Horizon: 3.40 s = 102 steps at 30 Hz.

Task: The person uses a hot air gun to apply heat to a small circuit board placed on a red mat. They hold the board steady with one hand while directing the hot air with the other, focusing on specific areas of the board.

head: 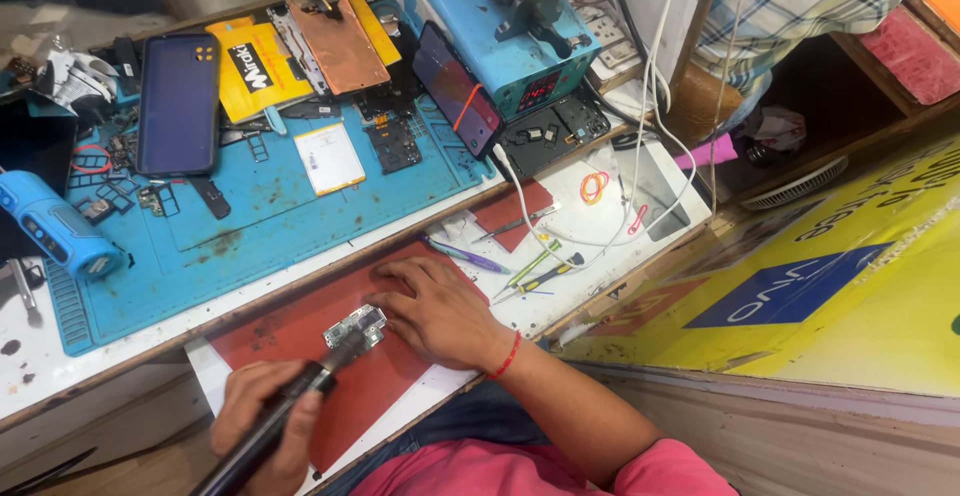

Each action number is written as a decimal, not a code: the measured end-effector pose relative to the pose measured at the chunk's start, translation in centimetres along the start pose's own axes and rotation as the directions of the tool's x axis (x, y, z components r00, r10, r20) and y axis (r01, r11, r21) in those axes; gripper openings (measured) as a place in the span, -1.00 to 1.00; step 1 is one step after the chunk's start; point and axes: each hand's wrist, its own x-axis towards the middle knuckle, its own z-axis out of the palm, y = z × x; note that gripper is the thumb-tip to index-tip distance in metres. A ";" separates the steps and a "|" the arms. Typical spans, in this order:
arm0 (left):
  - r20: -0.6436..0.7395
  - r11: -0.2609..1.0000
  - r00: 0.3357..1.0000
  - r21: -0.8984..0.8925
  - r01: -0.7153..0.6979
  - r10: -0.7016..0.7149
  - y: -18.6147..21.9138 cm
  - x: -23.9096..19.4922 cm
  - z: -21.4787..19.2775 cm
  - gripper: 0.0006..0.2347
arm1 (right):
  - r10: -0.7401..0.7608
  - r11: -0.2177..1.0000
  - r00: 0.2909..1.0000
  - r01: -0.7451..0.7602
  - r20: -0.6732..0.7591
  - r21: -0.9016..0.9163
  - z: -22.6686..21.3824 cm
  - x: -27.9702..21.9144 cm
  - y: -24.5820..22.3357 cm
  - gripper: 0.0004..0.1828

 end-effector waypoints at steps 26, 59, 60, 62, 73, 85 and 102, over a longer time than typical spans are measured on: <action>-0.060 0.979 0.984 -0.125 0.159 -0.168 0.9 0.3 -0.2 -0.75 | -0.027 0.999 1.000 0.026 -0.006 -0.027 0.2 0.4 0.3 -0.61; -0.099 0.998 0.994 0.033 -0.045 0.048 2.1 1.4 0.4 -0.75 | 0.031 0.999 0.998 -0.029 0.058 -0.042 0.5 0.6 -0.1 -0.59; -0.129 1.000 0.992 0.007 -0.010 0.011 2.2 1.5 0.4 -0.73 | 0.030 0.999 0.998 -0.028 0.058 -0.035 0.5 0.7 -0.1 -0.58; -0.078 0.999 0.996 -0.022 -0.048 0.046 2.2 1.6 0.2 -0.71 | 0.004 0.999 0.999 -0.003 0.052 -0.035 0.5 0.7 0.0 -0.58; -0.086 1.000 0.996 0.015 -0.019 0.020 1.6 0.9 0.4 -0.73 | -0.016 0.999 0.996 0.018 0.083 -0.027 0.4 0.2 0.3 -0.59; 0.051 0.991 0.989 0.003 -0.136 0.136 1.3 1.0 0.6 -0.72 | -0.004 0.999 0.994 0.008 0.105 -0.039 0.3 0.1 0.4 -0.60; -0.038 0.998 0.997 -0.001 -0.066 0.066 1.7 1.3 0.3 -0.74 | -0.028 0.999 0.995 0.032 0.091 -0.039 0.3 0.4 0.2 -0.60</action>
